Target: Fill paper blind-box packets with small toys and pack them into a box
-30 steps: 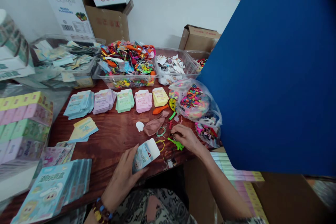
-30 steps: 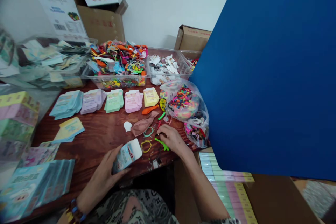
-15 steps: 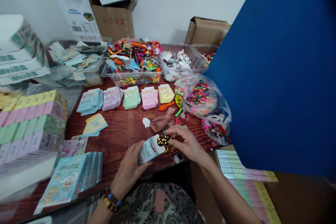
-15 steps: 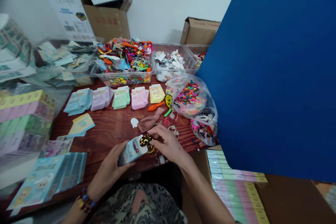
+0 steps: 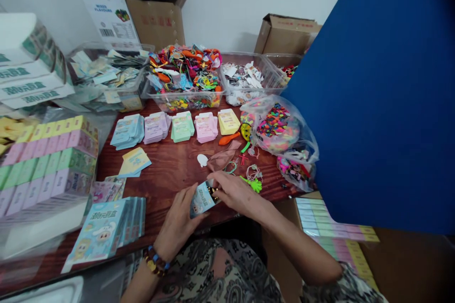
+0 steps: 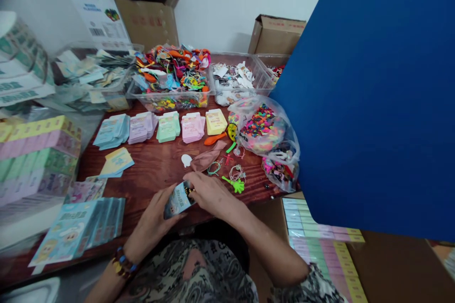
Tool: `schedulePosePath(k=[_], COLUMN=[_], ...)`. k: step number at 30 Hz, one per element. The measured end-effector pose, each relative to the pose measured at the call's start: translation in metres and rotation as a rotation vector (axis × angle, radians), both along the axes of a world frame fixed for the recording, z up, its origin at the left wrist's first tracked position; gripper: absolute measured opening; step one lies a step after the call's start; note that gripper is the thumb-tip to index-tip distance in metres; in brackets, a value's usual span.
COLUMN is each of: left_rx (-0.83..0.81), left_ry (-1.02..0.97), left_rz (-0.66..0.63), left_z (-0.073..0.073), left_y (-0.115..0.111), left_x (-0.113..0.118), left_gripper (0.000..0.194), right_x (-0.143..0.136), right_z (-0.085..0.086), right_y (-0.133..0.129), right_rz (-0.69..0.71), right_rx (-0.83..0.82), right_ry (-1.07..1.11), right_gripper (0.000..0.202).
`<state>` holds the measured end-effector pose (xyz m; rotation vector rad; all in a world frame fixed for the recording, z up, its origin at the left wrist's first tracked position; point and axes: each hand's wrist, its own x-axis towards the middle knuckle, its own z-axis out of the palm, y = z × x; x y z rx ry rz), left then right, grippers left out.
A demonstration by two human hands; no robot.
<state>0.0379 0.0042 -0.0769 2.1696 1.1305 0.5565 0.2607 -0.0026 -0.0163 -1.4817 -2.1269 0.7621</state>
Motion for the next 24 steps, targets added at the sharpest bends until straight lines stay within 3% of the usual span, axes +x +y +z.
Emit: schedulePosePath(k=[7,11,16,24], left_rx=[0.061,0.089,0.093,0.102], left_ry=[0.049,0.062,0.079,0.047], left_rz=[0.035,0.036,0.045,0.083], left_z=[-0.005,-0.006,-0.001,-0.006], left_y=[0.0,0.0,-0.001,0.003], left_x=[-0.001,0.0,0.003,0.0], left_gripper=[0.073,0.072,0.069,0.067], right_x=[-0.012,-0.008,-0.011,-0.013], right_z=[-0.007,-0.002,-0.004,-0.014], right_y=[0.004,0.008,0.011,0.014], right_rz=[-0.111,-0.161,-0.147,-0.134], right_rx=[0.006,-0.089,-0.06,-0.091], right_ry=[-0.194,-0.174,-0.191,0.197], right_gripper=[0.038,0.039,0.033,0.03])
